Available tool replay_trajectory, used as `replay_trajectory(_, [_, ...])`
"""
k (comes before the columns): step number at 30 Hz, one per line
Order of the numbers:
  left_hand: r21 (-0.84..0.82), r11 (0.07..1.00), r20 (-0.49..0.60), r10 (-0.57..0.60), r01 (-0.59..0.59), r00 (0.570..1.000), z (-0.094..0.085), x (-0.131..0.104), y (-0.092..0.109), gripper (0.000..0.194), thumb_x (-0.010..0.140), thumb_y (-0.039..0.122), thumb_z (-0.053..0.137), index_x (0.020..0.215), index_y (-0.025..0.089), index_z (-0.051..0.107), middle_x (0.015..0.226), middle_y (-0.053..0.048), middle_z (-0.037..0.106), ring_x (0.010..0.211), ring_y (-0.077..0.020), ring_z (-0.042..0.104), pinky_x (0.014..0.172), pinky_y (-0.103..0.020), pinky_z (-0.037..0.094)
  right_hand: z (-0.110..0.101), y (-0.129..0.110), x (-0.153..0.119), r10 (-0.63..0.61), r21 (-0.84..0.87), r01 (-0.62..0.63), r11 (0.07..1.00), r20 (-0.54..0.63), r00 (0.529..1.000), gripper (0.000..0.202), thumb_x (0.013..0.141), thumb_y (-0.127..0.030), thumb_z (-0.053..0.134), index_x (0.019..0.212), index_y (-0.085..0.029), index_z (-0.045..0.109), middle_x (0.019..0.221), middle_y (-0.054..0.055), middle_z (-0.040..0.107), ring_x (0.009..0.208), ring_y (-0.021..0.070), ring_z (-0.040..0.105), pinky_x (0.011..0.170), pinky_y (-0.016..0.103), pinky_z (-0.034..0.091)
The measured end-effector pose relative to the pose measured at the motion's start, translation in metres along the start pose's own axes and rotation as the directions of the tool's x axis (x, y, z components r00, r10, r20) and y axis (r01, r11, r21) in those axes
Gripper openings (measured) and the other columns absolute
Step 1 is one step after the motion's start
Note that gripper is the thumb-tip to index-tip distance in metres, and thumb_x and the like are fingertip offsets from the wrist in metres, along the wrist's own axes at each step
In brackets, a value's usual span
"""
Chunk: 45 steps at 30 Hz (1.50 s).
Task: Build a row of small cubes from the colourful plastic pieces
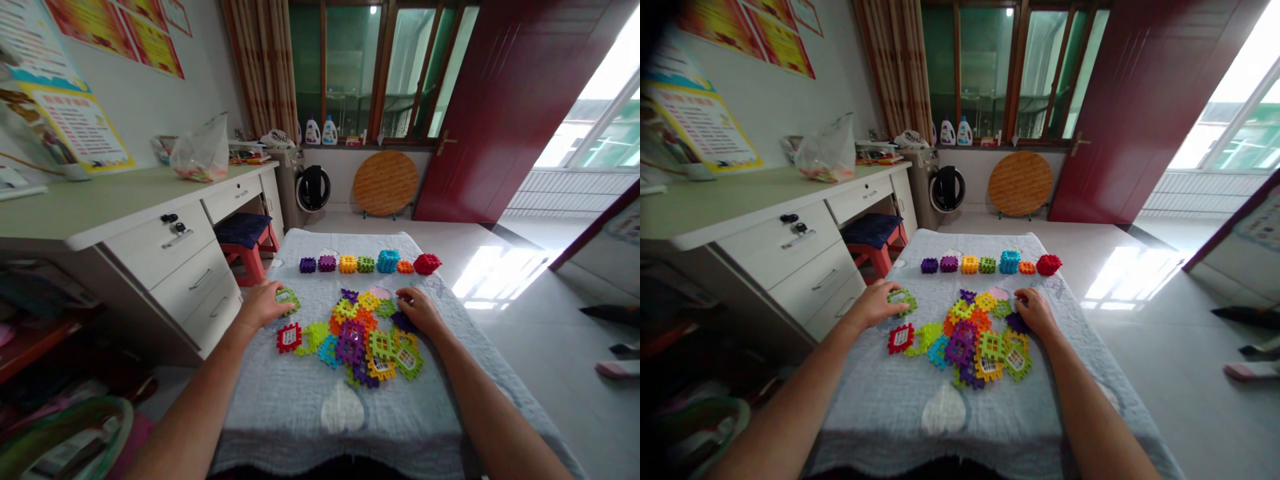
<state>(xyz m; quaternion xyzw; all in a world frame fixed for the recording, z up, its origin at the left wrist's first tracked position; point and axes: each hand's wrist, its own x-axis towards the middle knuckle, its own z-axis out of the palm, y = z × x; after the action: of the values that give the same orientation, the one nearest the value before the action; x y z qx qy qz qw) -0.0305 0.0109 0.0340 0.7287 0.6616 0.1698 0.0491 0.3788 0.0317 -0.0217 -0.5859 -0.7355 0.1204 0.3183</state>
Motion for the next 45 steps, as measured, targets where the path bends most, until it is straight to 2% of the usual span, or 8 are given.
replay_trajectory(7, [0.09, 0.994, 0.071, -0.072, 0.065, 0.995, 0.022, 0.001, 0.003, 0.054, 0.058, 0.05, 0.067, 0.099, 0.016, 0.064, 0.1, -0.012, 0.063, 0.095, -0.0282, 0.059, 0.083, -0.034, 0.044, -0.001, -0.002, 0.0, 0.004, 0.003, -0.004, 1.0, -0.007, 1.0, 0.028, 0.07, -0.025, 0.046, 0.091, -0.016, 0.063, 0.084, 0.005, 0.061, 0.072, 0.0154, 0.057, 0.072, 0.029, 0.045])
replay_trajectory(16, [0.018, 0.999, 0.223, 0.029, -0.033, 0.974, 0.014, 0.01, 0.004, 0.044, 0.056, 0.033, 0.065, 0.096, 0.016, 0.066, 0.098, -0.009, 0.063, 0.088, -0.0242, 0.06, 0.077, -0.029, 0.044, -0.003, -0.005, -0.001, 0.01, 0.003, -0.01, 1.0, -0.009, 1.0, 0.027, 0.07, -0.025, 0.047, 0.089, -0.017, 0.064, 0.085, 0.005, 0.062, 0.072, 0.0153, 0.057, 0.073, 0.03, 0.045])
replay_trajectory(21, [-0.007, 0.993, 0.134, 0.114, -0.114, 0.984, 0.012, 0.022, 0.031, 0.042, 0.057, 0.032, 0.066, 0.096, 0.016, 0.065, 0.094, -0.008, 0.062, 0.087, -0.0226, 0.059, 0.077, -0.028, 0.044, -0.004, -0.007, -0.001, 0.01, 0.004, -0.01, 1.0, -0.008, 1.0, 0.027, 0.069, -0.025, 0.046, 0.088, -0.016, 0.064, 0.084, 0.005, 0.062, 0.072, 0.0153, 0.057, 0.072, 0.029, 0.045])
replay_trajectory(26, [-0.072, 0.975, 0.038, 0.212, -0.209, 0.976, 0.032, 0.035, 0.051, 0.046, 0.058, 0.029, 0.066, 0.103, 0.018, 0.063, 0.097, -0.007, 0.059, 0.093, -0.0223, 0.057, 0.084, -0.029, 0.043, -0.003, -0.008, -0.001, 0.01, 0.013, -0.01, 1.0, -0.01, 1.0, 0.027, 0.07, -0.025, 0.046, 0.088, -0.017, 0.063, 0.084, 0.005, 0.062, 0.073, 0.0155, 0.057, 0.073, 0.03, 0.046])
replay_trajectory(34, [-0.282, 0.944, 0.083, 0.201, -0.17, 0.976, 0.057, 0.035, 0.036, 0.07, 0.056, 0.033, 0.071, 0.121, 0.014, 0.054, 0.11, -0.012, 0.058, 0.105, -0.0268, 0.055, 0.093, -0.036, 0.042, -0.011, -0.009, 0.003, 0.042, -0.001, -0.042, 0.999, 0.007, 0.999, 0.025, 0.073, -0.025, 0.046, 0.089, -0.017, 0.063, 0.081, 0.004, 0.064, 0.072, 0.0165, 0.058, 0.071, 0.03, 0.046])
replay_trajectory(37, [-0.467, 0.877, 0.04, 0.148, -0.112, 0.988, 0.052, 0.035, 0.025, 0.074, 0.058, 0.039, 0.071, 0.125, 0.016, 0.05, 0.118, -0.012, 0.057, 0.108, -0.0259, 0.054, 0.088, -0.035, 0.046, -0.02, -0.03, 0.015, -0.022, -0.014, 0.022, 1.0, -0.007, 1.0, 0.022, 0.075, -0.024, 0.046, 0.087, -0.018, 0.063, 0.084, 0.005, 0.065, 0.074, 0.0165, 0.059, 0.071, 0.03, 0.046])
replay_trajectory(40, [-0.604, 0.797, -0.049, 0.002, -0.031, 0.999, 0.047, 0.038, 0.014, 0.061, 0.069, 0.041, 0.062, 0.123, 0.015, 0.05, 0.119, -0.011, 0.058, 0.107, -0.0231, 0.056, 0.08, -0.032, 0.049, -0.016, -0.075, 0.033, -0.191, -0.006, 0.193, 0.981, 0.12, 0.974, 0.022, 0.076, -0.021, 0.049, 0.092, -0.017, 0.063, 0.088, 0.006, 0.066, 0.08, 0.0165, 0.059, 0.074, 0.028, 0.045])
replay_trajectory(45, [-0.635, 0.773, -0.22, -0.201, 0.016, 0.955, 0.044, 0.039, 0.0, 0.047, 0.071, 0.042, 0.056, 0.108, 0.013, 0.058, 0.107, -0.01, 0.064, 0.1, -0.0216, 0.06, 0.086, -0.032, 0.048, 0.032, -0.152, 0.066, -0.386, -0.053, 0.454, 0.889, 0.445, 0.808, 0.033, 0.073, -0.027, 0.063, 0.104, -0.017, 0.063, 0.106, 0.009, 0.064, 0.101, 0.0223, 0.055, 0.093, 0.036, 0.037])
